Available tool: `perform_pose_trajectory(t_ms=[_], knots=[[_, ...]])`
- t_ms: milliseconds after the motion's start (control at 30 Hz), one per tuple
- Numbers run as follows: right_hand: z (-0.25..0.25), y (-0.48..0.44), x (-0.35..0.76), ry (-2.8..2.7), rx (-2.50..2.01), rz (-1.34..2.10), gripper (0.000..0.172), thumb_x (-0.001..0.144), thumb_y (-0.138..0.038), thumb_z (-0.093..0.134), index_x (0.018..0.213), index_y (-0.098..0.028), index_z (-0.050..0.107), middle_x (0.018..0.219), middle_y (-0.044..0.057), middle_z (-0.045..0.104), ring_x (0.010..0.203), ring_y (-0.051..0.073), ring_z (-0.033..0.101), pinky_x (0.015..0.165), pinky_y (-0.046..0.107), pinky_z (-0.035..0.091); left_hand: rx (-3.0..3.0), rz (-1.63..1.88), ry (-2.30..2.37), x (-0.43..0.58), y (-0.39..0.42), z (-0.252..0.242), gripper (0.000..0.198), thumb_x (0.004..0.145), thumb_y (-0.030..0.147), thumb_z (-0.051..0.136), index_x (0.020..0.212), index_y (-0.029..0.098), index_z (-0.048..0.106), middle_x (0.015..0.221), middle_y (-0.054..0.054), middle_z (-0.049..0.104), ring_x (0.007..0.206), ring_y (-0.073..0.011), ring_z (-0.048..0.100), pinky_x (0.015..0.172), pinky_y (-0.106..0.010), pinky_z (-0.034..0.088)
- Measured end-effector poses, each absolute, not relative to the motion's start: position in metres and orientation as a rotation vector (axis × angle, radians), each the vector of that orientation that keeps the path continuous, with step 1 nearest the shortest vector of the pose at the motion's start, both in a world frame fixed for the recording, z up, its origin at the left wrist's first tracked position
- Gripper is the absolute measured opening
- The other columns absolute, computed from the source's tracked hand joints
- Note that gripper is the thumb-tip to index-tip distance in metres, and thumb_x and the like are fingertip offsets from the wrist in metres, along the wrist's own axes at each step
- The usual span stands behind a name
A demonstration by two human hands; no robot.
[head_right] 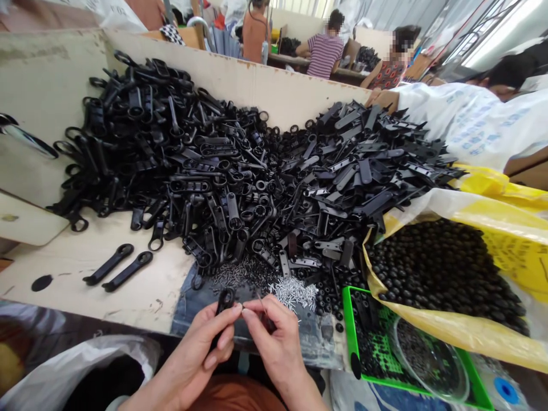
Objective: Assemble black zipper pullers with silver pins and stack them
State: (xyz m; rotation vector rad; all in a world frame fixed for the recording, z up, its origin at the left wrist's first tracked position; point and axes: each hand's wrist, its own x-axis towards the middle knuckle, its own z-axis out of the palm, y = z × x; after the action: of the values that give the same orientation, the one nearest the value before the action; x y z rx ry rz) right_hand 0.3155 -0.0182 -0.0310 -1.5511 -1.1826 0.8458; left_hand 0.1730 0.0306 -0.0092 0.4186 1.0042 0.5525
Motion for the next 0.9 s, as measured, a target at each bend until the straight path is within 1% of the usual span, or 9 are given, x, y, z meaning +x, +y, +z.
perform_pose_trajectory(t_ms=[167,233,300,400,533,633,733,800,900], knots=[[-0.035,-0.026,0.328,-1.052,-1.605,1.028,0.025,0.09,-0.043,0.071,0.084,-0.021,0.079,0.073,0.003,0.074,0.06,0.016,0.06,0.056,0.024,0.045,0.426,0.445,0.991,0.176,0.027,-0.013,0.044,0.071,0.051,0.085,0.081,0.018,0.057,0.045,0.012,0.049,0.033,0.0013,0.019,0.04,-0.018,0.013],[-0.036,-0.028,0.329,-1.04,-1.609,1.056,0.025,0.089,-0.043,0.071,0.083,-0.02,0.08,0.071,0.003,0.074,0.058,0.015,0.06,0.055,0.023,0.044,0.392,0.423,1.009,0.175,0.025,-0.017,0.042,0.072,0.048,0.085,0.081,0.019,0.055,0.047,0.011,0.053,0.033,0.0011,0.023,0.041,-0.018,0.016],[-0.035,-0.03,0.33,-1.09,-1.611,1.028,0.024,0.09,-0.04,0.07,0.081,-0.021,0.081,0.069,0.002,0.073,0.057,0.015,0.058,0.054,0.023,0.043,0.378,0.419,1.037,0.175,0.024,-0.02,0.041,0.071,0.044,0.085,0.08,0.02,0.053,0.047,0.01,0.055,0.032,0.0008,0.024,0.041,-0.018,0.017],[-0.031,-0.03,0.331,-1.232,-1.599,0.895,0.019,0.091,-0.034,0.069,0.083,-0.022,0.082,0.063,0.0,0.068,0.054,0.013,0.055,0.053,0.023,0.042,0.405,0.429,1.041,0.177,0.023,-0.024,0.038,0.072,0.043,0.084,0.077,0.02,0.054,0.044,0.011,0.052,0.031,0.0012,0.022,0.04,-0.019,0.012],[-0.027,-0.031,0.334,-1.351,-1.56,0.758,0.015,0.091,-0.028,0.069,0.09,-0.022,0.083,0.058,-0.003,0.059,0.049,0.012,0.051,0.048,0.021,0.04,0.414,0.457,1.045,0.18,0.023,-0.023,0.039,0.071,0.044,0.084,0.076,0.02,0.053,0.044,0.012,0.05,0.031,0.0015,0.022,0.04,-0.018,0.013],[-0.029,-0.032,0.335,-1.393,-1.562,0.724,0.015,0.092,-0.026,0.068,0.091,-0.021,0.082,0.061,-0.002,0.061,0.05,0.012,0.052,0.049,0.021,0.041,0.407,0.454,1.05,0.18,0.023,-0.02,0.041,0.07,0.045,0.084,0.076,0.02,0.053,0.044,0.012,0.05,0.032,0.0015,0.023,0.04,-0.018,0.013],[-0.031,-0.033,0.336,-1.404,-1.566,0.739,0.015,0.093,-0.026,0.067,0.093,-0.021,0.081,0.064,-0.002,0.064,0.051,0.012,0.053,0.05,0.021,0.042,0.422,0.454,1.036,0.179,0.023,-0.02,0.039,0.072,0.044,0.083,0.077,0.019,0.054,0.045,0.011,0.051,0.032,0.0017,0.023,0.04,-0.018,0.014],[-0.033,-0.034,0.335,-1.399,-1.563,0.747,0.015,0.093,-0.026,0.067,0.094,-0.022,0.081,0.064,-0.002,0.063,0.052,0.012,0.054,0.05,0.021,0.043,0.432,0.45,1.038,0.178,0.023,-0.021,0.039,0.073,0.045,0.083,0.077,0.019,0.054,0.045,0.011,0.05,0.032,0.0016,0.022,0.041,-0.018,0.013],[-0.035,-0.035,0.334,-1.392,-1.557,0.73,0.014,0.093,-0.027,0.069,0.094,-0.022,0.081,0.063,-0.003,0.061,0.051,0.012,0.053,0.049,0.02,0.042,0.43,0.446,1.052,0.179,0.022,-0.024,0.042,0.07,0.047,0.084,0.079,0.019,0.054,0.044,0.012,0.048,0.032,0.0013,0.021,0.04,-0.019,0.012]])
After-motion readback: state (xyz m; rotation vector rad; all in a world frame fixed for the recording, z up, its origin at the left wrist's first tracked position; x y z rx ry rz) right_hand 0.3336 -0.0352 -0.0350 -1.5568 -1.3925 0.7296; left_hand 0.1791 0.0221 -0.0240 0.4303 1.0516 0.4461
